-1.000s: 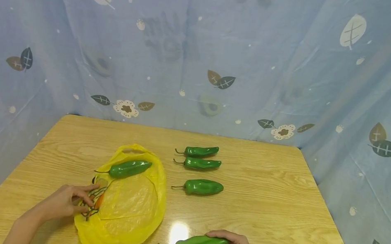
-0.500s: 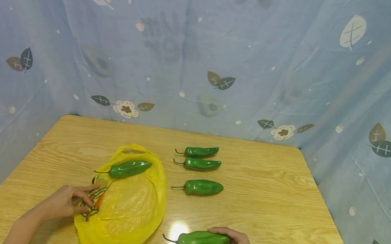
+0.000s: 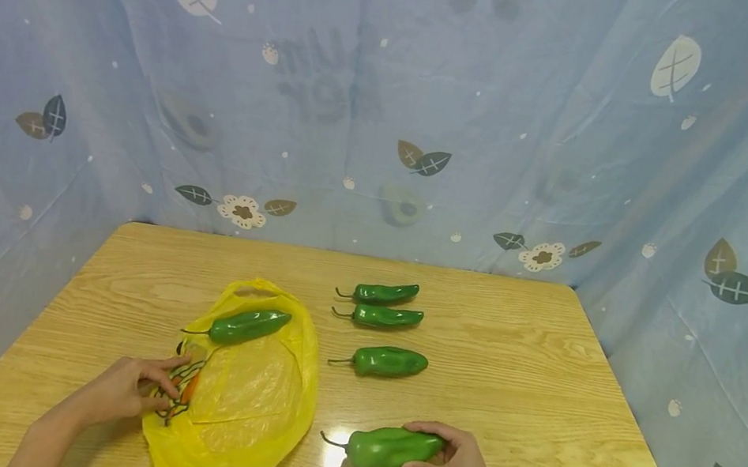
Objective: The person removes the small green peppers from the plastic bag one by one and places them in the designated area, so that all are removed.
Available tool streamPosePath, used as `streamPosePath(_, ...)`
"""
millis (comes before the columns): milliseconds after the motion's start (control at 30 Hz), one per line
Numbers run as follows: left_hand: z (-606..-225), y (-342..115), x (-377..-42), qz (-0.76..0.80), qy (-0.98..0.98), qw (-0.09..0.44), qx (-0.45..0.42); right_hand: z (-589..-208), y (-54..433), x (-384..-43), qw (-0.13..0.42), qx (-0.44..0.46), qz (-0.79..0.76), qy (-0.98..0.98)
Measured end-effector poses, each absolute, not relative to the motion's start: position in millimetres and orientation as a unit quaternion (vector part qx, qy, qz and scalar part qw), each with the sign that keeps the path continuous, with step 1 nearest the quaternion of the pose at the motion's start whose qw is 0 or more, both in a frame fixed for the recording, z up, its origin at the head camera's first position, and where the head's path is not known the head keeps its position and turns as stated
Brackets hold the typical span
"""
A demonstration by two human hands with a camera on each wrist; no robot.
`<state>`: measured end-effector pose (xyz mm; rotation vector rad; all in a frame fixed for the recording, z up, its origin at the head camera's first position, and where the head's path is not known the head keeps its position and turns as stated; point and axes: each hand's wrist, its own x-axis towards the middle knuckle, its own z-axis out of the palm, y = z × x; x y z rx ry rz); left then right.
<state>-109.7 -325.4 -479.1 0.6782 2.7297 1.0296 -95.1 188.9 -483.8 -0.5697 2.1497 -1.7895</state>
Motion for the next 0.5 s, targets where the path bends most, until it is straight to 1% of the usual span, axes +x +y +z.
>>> streamPosePath(200, -480, -327, -110, 0.349, 0.906, 0.071, 0.23, -484, 190, -110, 0.161, -0.174, -0.621, 0.747)
streamPosePath(500, -480, -326, -110, 0.362, 0.901, 0.08, 0.227, -493, 194, -137, 0.145, -0.177, -0.601, 0.765)
